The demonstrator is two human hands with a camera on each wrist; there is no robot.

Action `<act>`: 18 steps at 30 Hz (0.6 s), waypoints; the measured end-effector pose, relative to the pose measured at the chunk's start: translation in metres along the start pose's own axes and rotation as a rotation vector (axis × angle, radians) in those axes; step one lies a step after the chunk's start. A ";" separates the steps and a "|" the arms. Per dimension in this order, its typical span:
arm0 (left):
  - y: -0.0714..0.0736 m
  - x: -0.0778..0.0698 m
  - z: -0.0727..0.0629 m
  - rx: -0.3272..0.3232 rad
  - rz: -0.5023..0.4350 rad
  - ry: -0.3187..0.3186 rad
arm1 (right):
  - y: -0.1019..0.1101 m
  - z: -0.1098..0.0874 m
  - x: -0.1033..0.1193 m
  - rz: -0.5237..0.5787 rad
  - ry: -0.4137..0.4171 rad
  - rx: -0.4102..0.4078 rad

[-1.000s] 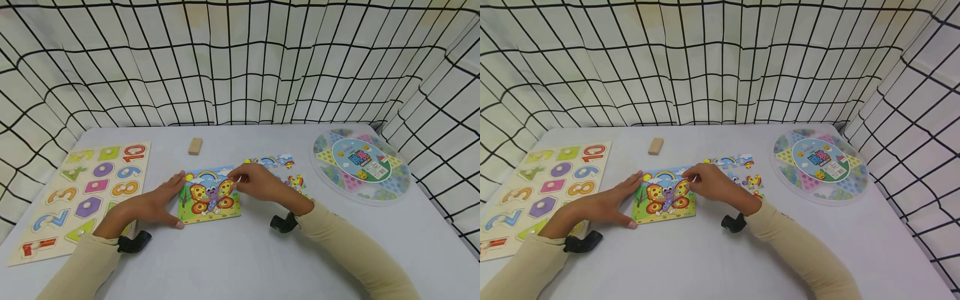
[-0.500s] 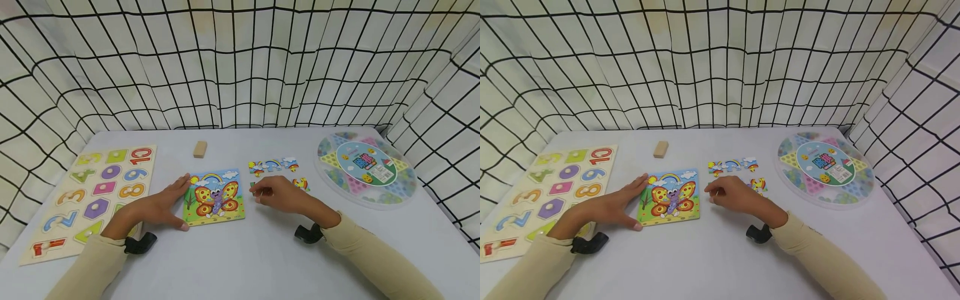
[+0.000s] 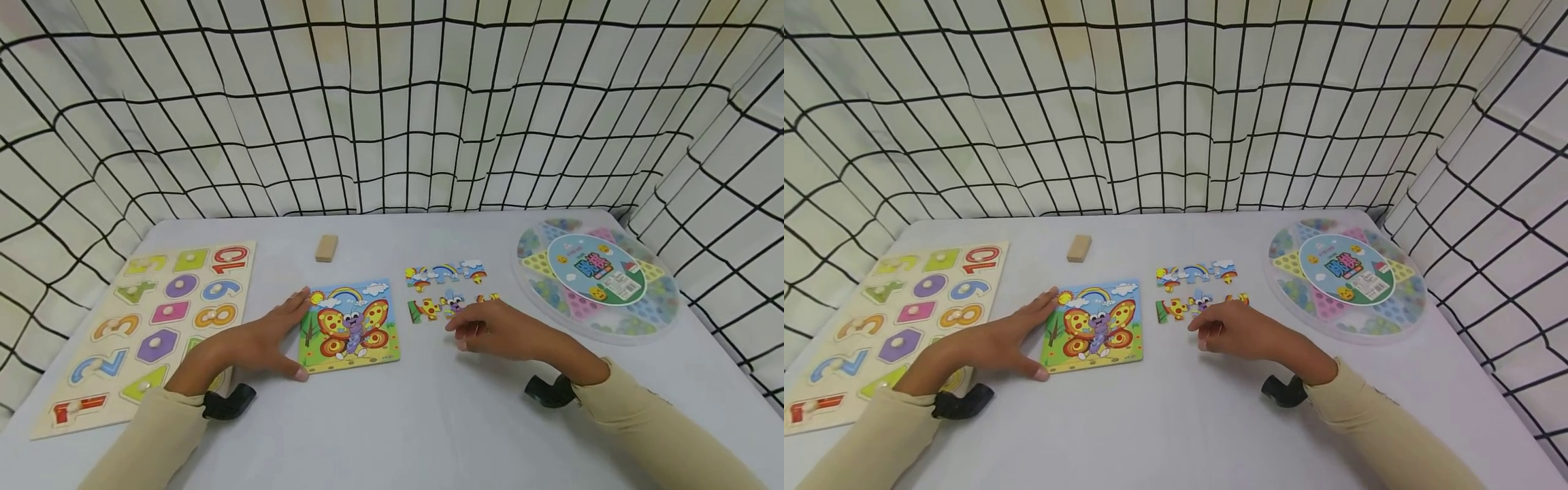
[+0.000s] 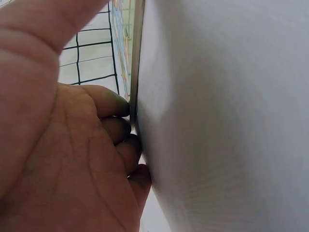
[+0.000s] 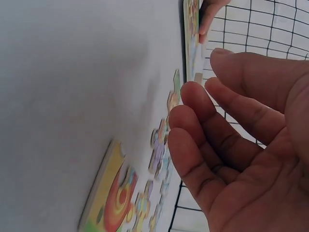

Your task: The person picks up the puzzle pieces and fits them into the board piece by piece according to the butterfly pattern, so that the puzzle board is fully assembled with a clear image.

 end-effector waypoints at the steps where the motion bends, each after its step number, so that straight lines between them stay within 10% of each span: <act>1: 0.000 0.000 0.000 0.001 0.002 0.005 | 0.001 -0.003 -0.001 0.003 0.006 -0.004; 18: 0.001 -0.001 -0.002 -0.010 -0.011 -0.019 | 0.023 -0.033 -0.023 -0.112 -0.014 -0.086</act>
Point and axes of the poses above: each hand's wrist, its own z-axis towards the middle knuckle, its own y-axis out of the back of the hand, x = y × z, the point moved 8 cm from there along z, towards the middle knuckle, and after that the axes turned 14 degrees about y, right-handed, at the moved point
